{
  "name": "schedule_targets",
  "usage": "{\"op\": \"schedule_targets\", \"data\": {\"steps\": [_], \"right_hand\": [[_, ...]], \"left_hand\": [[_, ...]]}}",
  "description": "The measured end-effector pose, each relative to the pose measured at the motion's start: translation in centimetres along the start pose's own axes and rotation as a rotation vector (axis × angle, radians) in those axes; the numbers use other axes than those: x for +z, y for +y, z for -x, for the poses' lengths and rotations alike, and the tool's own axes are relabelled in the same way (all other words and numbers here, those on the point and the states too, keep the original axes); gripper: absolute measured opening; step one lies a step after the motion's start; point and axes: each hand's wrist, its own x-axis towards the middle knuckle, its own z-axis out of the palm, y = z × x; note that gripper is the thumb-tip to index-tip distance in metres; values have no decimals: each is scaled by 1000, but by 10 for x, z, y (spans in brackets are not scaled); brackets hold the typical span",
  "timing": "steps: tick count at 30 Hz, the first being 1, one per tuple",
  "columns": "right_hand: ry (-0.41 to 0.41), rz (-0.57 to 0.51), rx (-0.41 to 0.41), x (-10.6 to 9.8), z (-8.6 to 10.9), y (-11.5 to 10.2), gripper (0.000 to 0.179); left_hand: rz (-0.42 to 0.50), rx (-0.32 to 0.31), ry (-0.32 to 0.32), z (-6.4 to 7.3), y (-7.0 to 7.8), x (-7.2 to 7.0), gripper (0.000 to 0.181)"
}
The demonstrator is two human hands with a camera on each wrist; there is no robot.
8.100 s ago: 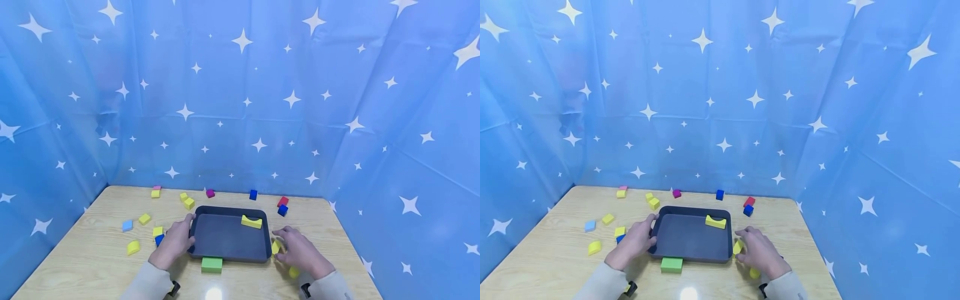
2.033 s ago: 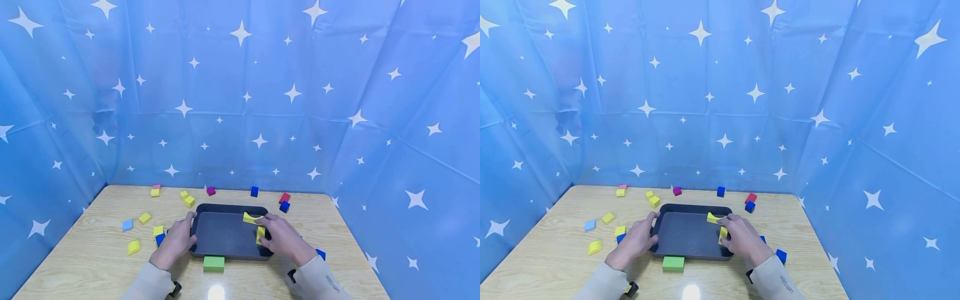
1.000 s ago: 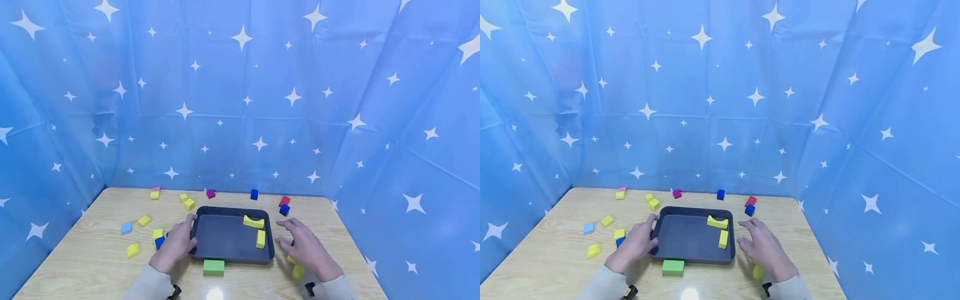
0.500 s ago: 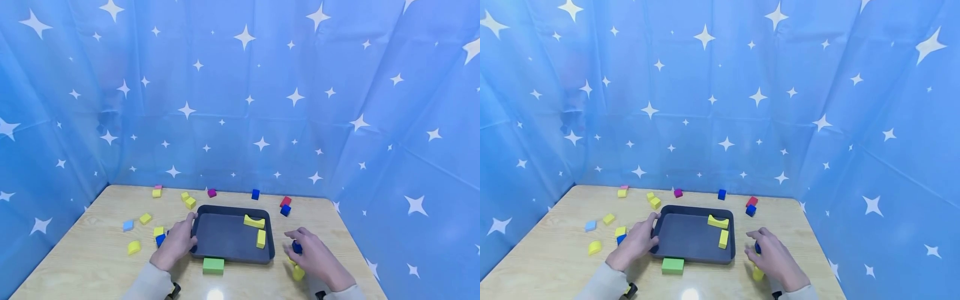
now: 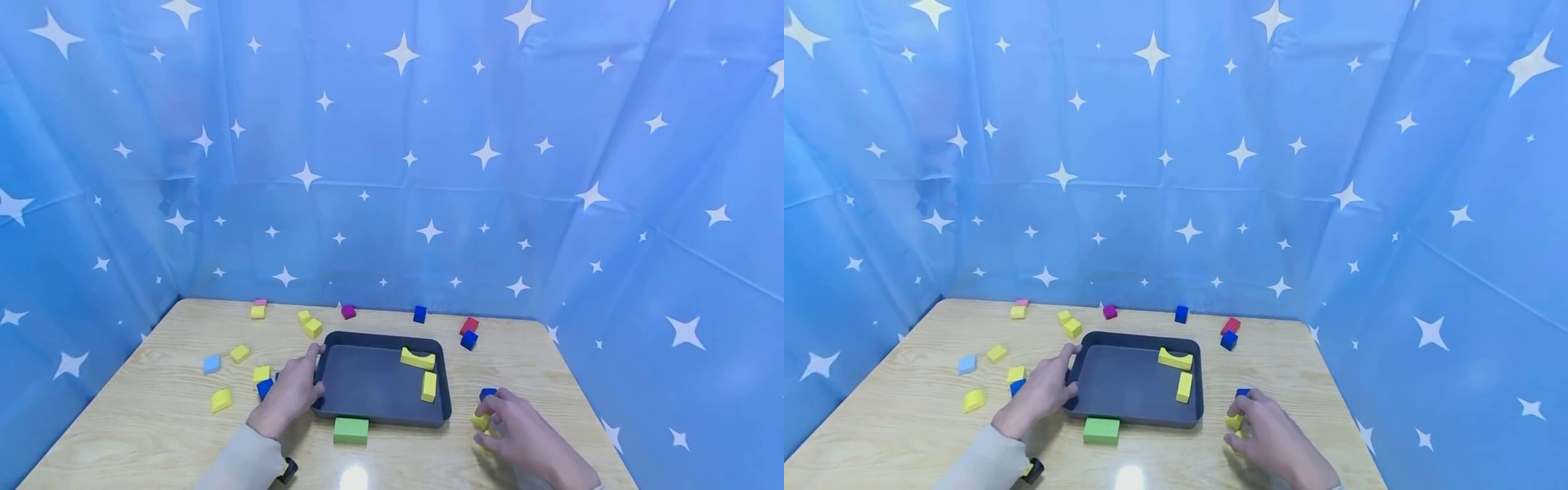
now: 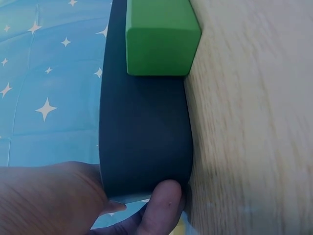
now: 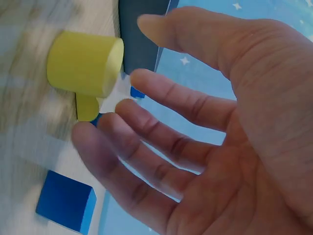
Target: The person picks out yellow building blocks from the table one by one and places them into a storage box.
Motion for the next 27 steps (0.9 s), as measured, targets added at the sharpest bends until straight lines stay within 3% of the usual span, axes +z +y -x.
{"op": "schedule_targets", "data": {"steps": [5, 16, 27], "right_hand": [[-44, 1, 28, 5, 2, -1, 27], [-89, -18, -103, 2, 2, 8, 20], [-118, -34, -122, 2, -2, 6, 21]], "left_hand": [[-7, 12, 6, 0, -1, 2, 71], [-9, 7, 7, 1, 2, 1, 71], [-9, 5, 9, -1, 0, 0, 71]]}}
